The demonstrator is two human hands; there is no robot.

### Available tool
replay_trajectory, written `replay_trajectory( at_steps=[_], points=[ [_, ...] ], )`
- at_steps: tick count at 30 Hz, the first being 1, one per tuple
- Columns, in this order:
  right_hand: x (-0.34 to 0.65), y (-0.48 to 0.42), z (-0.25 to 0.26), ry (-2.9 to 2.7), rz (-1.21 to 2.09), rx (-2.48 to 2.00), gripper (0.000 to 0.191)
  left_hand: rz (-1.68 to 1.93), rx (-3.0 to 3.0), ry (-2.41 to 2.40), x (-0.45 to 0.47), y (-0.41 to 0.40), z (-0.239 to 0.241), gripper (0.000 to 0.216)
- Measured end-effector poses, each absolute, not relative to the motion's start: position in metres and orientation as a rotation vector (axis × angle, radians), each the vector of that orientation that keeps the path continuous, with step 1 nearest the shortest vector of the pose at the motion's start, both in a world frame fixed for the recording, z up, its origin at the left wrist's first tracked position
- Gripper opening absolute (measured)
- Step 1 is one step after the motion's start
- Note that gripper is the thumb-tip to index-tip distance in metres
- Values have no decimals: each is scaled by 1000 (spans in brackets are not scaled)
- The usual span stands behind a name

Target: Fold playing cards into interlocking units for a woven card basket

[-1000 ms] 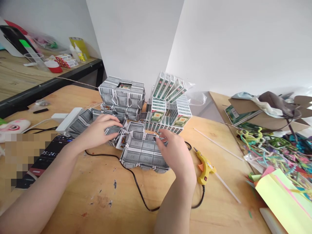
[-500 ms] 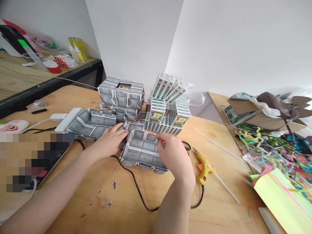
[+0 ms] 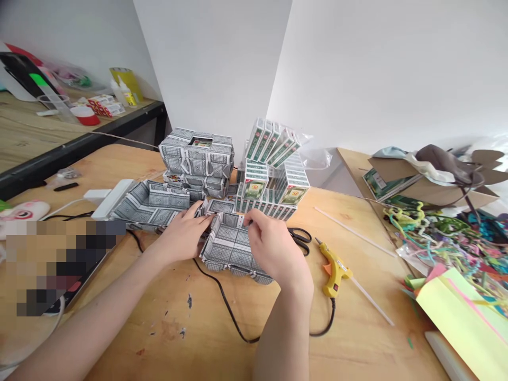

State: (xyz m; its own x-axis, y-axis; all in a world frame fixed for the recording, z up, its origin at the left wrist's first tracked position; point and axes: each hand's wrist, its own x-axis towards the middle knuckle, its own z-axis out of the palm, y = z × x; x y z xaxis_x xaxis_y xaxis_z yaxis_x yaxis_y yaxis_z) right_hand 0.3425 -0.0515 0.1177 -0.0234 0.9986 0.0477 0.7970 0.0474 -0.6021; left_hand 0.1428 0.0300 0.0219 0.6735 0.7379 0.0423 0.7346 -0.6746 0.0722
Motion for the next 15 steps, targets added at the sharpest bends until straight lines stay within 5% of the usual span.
replay_trajectory(
  at_steps=[9,15],
  points=[
    [336,-48,116,-1925,408,-1960,22,78,2866,1228,144,30,26,33],
    [335,-45,110,-1965,580,-2004,18,100,2902,1146,144,32,24,22]
  ],
)
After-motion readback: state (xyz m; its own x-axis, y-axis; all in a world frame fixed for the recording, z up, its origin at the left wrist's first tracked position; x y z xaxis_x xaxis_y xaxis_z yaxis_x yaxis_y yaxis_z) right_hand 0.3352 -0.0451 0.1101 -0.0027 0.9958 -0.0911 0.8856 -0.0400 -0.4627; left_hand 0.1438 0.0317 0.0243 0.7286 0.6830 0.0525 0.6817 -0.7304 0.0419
